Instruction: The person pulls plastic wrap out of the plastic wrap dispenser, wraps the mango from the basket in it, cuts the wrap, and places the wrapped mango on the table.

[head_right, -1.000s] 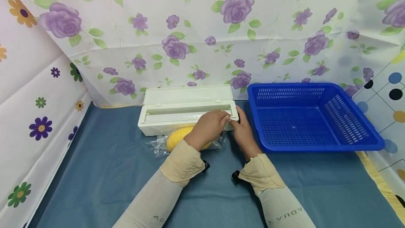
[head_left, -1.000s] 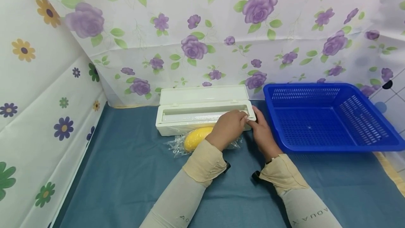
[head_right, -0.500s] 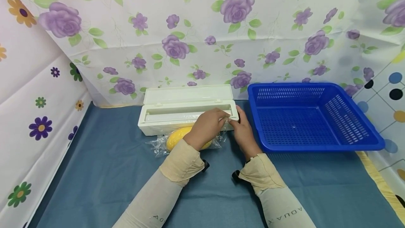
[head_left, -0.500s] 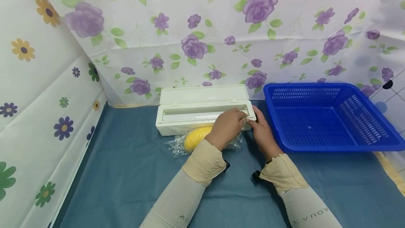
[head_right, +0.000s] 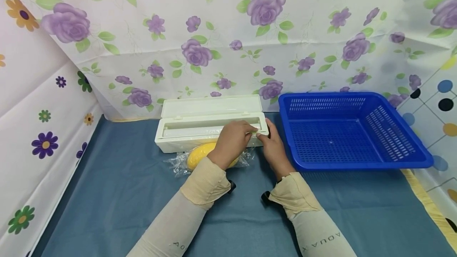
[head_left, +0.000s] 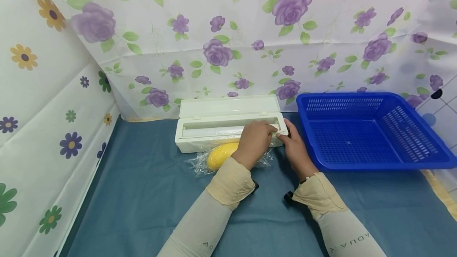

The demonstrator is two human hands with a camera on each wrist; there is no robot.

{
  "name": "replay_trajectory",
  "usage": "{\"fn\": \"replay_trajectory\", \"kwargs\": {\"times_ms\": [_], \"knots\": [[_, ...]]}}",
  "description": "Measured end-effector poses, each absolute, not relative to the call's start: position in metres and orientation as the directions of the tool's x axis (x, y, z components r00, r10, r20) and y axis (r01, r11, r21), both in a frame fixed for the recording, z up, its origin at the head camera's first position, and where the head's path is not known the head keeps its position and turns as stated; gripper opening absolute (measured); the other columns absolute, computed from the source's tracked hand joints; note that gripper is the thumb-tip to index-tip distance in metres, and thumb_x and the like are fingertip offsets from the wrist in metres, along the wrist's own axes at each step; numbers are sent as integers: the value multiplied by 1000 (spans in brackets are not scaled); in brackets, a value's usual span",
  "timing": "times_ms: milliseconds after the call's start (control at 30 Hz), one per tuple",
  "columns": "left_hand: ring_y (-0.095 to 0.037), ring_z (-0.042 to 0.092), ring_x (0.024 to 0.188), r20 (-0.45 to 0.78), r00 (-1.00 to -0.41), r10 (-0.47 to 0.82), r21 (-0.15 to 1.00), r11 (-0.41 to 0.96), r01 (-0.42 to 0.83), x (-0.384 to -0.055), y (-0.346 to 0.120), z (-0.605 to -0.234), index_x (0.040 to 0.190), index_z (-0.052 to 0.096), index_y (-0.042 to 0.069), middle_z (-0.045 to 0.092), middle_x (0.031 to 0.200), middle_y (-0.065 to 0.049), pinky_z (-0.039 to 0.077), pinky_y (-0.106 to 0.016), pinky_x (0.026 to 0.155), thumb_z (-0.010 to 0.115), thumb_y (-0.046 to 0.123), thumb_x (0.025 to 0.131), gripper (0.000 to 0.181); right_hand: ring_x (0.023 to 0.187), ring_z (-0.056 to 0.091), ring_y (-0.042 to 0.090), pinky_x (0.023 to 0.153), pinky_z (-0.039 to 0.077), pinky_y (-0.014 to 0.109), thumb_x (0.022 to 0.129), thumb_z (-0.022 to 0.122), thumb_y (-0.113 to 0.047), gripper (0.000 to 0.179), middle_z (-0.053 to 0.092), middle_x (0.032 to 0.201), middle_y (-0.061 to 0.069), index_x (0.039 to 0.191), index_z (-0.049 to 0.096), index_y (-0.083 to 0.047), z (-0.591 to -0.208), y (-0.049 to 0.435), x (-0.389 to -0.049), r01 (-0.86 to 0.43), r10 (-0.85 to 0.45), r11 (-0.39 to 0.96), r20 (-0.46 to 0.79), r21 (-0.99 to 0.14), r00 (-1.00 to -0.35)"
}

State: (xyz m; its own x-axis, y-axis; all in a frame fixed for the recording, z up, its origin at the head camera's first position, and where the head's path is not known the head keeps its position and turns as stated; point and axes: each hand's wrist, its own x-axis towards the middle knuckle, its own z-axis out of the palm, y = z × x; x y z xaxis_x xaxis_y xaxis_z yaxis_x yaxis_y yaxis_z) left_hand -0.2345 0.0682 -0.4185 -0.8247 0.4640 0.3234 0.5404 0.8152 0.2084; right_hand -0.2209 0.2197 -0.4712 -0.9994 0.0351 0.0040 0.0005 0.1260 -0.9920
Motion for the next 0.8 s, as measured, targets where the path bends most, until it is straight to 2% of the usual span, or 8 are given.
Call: {"fn": "replay_trajectory", "kwargs": {"times_ms": [800], "knots": [[-16, 70, 99, 316, -835, 450, 254, 808, 532, -233, 65, -418, 115, 78, 24, 76, 110, 6, 56, -28, 87, 61, 12, 100, 26, 153, 25, 28, 123, 25, 51, 107, 44, -12, 63, 20, 167, 13, 163, 14, -12, -470, 220, -220, 13, 38, 134, -8, -991, -999]]}}
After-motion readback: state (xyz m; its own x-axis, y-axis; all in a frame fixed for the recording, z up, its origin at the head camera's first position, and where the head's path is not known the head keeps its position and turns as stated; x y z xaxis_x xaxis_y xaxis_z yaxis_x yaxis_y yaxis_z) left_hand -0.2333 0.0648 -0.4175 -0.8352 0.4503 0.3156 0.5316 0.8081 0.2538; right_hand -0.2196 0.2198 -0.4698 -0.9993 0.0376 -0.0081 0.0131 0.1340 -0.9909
